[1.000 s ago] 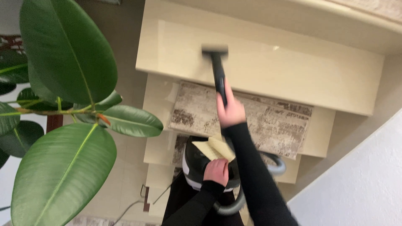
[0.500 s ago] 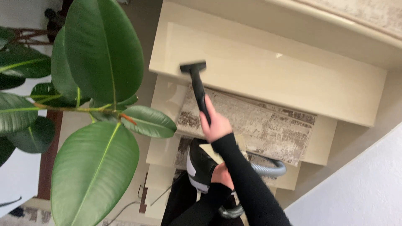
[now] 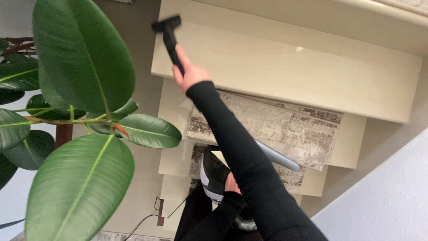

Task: Vacuuming stairs and a landing area, including lifting and cleaning under small rugs.

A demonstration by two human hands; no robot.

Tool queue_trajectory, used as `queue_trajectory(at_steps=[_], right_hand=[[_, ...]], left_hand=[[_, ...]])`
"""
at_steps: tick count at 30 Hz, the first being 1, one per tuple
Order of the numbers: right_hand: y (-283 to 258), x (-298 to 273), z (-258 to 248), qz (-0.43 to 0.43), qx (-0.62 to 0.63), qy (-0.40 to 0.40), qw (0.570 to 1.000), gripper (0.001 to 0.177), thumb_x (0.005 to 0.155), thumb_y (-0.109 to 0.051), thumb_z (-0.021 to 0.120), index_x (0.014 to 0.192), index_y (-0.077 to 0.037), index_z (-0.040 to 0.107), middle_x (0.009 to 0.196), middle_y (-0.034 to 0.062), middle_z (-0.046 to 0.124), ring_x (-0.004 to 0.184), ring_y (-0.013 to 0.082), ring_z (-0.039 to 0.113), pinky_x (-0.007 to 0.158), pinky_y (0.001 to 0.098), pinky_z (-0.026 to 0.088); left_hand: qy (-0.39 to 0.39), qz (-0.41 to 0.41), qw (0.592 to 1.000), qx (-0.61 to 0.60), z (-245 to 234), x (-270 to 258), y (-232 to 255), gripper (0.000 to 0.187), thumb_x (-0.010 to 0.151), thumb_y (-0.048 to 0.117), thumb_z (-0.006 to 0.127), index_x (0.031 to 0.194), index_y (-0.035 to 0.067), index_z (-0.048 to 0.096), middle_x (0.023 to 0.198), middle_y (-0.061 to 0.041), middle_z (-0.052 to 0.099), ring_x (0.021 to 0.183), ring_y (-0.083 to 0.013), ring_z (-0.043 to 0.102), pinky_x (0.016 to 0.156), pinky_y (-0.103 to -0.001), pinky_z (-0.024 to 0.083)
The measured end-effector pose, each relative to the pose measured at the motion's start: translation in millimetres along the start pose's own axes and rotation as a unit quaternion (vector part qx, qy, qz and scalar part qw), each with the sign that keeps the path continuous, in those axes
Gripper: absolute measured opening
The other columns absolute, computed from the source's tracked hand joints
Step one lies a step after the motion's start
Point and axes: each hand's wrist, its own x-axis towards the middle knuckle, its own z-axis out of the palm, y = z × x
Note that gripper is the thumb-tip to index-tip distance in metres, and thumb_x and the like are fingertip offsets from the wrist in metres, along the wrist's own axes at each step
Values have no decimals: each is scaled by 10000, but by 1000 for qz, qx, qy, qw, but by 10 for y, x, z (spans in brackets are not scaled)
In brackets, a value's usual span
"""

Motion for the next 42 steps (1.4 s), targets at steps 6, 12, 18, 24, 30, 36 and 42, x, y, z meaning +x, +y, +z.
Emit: queue_trajectory(at_steps=[6, 12, 18, 24, 30, 36, 42], right_hand=[[402, -1194, -579, -17, -79, -96, 992, 727, 1137, -607, 494, 1793, -467, 214, 944, 195, 841, 968, 460, 847, 861, 585, 666], [1186, -2189, -1751, 38, -71, -145, 986, 746, 1123, -521, 518, 1805, -431, 227, 1031, 316, 821, 1043, 561, 800, 916, 643, 623], [2455, -3176, -2617, 131, -102, -78, 983, 768, 1037, -524, 578, 1774, -458, 370, 1045, 260, 839, 918, 508, 806, 833, 576, 616], [3624, -4532, -3424, 319, -57, 41, 945, 751, 1048, -540, 566, 1775, -486, 385, 1176, 279, 824, 962, 529, 799, 859, 554, 610], [3615, -6187, -3306, 502, 166, 141, 837, 705, 1103, -382, 563, 1791, -415, 413, 1360, 63, 819, 563, 215, 650, 651, 367, 604], [3460, -7116, -2203, 586, 190, 104, 781, 740, 1143, -390, 545, 1820, -460, 254, 851, 57, 711, 570, 154, 611, 533, 322, 597], [3592, -7442, -1521, 518, 222, 183, 805, 750, 1063, -543, 563, 1784, -489, 363, 870, 26, 858, 515, 175, 681, 586, 316, 593]], left_hand=[[-3, 25, 999, 44, -252, 173, 143, 203, 1087, 194, 563, 1218, 107, 692, 1017, -81, 720, 965, -346, 758, 943, -490, 607], [56, 55, 997, -10, -509, 140, 125, 355, 982, 360, 715, 1268, 152, 688, 1073, -77, 732, 1019, -324, 785, 949, -420, 618], [-24, -69, 997, -4, -647, 170, 125, 319, 972, 316, 706, 1201, 96, 727, 1086, -135, 783, 950, -382, 749, 840, -514, 584], [20, -60, 998, -13, -788, 182, 93, 291, 1015, 335, 731, 1216, 124, 742, 1167, -68, 772, 1059, -283, 738, 919, -437, 566], [36, 278, 953, 117, -925, 636, 512, 223, 1019, 265, 770, 1229, 210, 822, 1032, -11, 774, 901, -245, 759, 746, -385, 604], [-9, 447, 854, 266, -591, 2042, 2161, 120, 1109, 379, 625, 1095, 301, 716, 948, -27, 706, 531, -333, 607, 425, -504, 457], [227, 719, 574, 320, -944, 2726, 5015, 218, 893, 150, 702, 1083, 256, 710, 884, 42, 551, 686, -175, 524, 486, -321, 376]])
